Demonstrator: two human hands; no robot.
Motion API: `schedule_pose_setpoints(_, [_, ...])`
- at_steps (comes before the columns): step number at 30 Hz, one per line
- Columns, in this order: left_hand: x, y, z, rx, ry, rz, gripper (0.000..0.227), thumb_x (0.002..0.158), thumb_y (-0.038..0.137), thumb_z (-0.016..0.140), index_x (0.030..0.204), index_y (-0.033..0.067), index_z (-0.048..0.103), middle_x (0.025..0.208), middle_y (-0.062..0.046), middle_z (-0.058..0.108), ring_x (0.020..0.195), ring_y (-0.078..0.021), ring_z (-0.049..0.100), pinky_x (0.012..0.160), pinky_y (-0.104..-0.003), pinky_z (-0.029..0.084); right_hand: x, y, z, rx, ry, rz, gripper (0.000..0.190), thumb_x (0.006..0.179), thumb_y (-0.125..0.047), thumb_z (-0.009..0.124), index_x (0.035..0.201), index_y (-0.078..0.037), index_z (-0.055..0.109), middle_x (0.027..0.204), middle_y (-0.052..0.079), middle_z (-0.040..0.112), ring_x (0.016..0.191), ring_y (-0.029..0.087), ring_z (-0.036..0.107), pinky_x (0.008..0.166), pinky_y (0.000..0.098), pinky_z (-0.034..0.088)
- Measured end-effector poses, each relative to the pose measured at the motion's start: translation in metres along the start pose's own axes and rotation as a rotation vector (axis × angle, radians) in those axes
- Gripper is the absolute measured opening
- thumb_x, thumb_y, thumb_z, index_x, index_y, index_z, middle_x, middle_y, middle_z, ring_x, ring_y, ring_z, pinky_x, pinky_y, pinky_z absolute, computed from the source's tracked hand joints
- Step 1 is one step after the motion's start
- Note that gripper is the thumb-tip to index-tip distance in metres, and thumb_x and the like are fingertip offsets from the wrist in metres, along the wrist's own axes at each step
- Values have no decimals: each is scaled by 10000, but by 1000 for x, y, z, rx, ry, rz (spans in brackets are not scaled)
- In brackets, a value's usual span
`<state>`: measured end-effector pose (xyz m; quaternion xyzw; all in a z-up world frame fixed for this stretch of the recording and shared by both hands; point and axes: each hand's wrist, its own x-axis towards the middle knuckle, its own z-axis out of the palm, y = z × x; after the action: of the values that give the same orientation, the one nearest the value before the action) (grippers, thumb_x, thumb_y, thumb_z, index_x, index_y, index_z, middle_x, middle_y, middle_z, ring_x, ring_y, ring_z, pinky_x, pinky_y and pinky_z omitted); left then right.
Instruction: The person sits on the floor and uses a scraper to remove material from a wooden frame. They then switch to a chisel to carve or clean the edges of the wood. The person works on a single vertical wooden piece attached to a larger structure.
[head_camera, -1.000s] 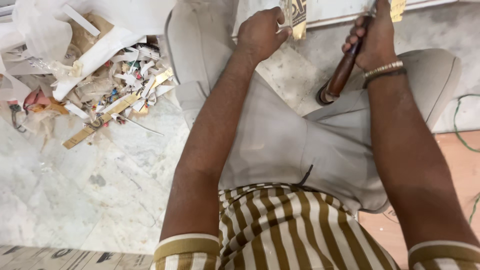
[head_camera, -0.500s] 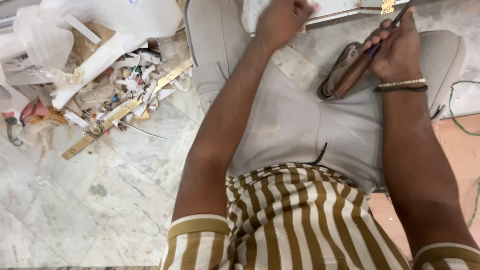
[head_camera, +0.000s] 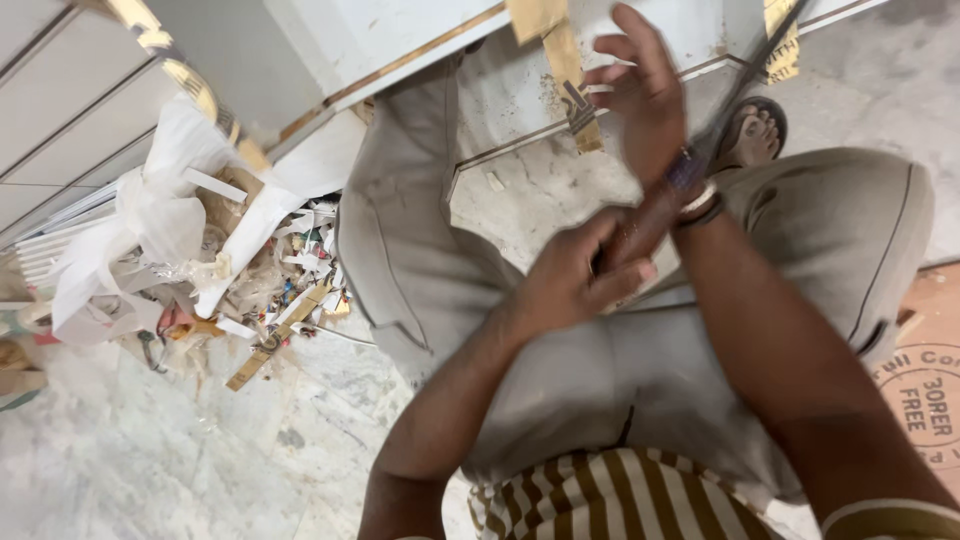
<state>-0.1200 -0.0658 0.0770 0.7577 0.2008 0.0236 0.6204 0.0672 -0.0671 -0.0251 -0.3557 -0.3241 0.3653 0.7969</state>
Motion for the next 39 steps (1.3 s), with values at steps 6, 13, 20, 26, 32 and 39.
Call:
schedule_pose_setpoints(6, [9,1,11,28,-52,29,475,941,351,774,1255,47,588,837,-82,607,720,-219,659,705,-360,523,11,9,31,-618,-3,-89,439,1208,-138,581,1606,-127,397,1492,49,422,1300,159,537,995,266,574])
schedule_pose_setpoints(13, [16,-3,6,-15,-124,12,496,955,355,759,1289,35,579,907,-95,666,767,-247,704,743,-356,573,14,-6,38,-664,22,-74,439,1174,-87,622,1583,-130,468,1481,102,449,1287,180,550,998,261,603])
schedule_pose_setpoints(20, [12,-7,6,-129,-111,33,463,1008,356,724,1296,29,566,895,-103,646,803,-235,682,747,-334,549,2,1,32,-556,85,6,361,1172,-108,608,1527,-116,544,1357,89,585,1148,152,667,951,277,633])
schedule_pose_setpoints(26, [-1,-8,0,-279,-57,-110,481,1054,426,629,1292,15,553,843,-50,591,732,-125,558,677,-289,475,-14,10,13,138,285,303,553,1140,-470,507,1369,27,588,1230,151,683,1098,242,669,1005,403,565])
schedule_pose_setpoints(32, [-11,-1,3,-499,-76,-151,508,1093,527,536,1205,31,545,852,-37,606,723,-77,555,653,-245,470,-41,-29,-6,950,-4,305,805,1102,-647,292,1473,7,579,1218,155,734,1092,240,703,1026,374,535])
schedule_pose_setpoints(39, [-16,27,10,-663,65,-249,791,1000,683,495,1418,16,426,994,-89,685,721,-113,634,589,-233,459,-85,-56,-25,808,290,388,539,1206,-445,316,1304,7,593,1095,145,748,1017,261,722,990,419,564])
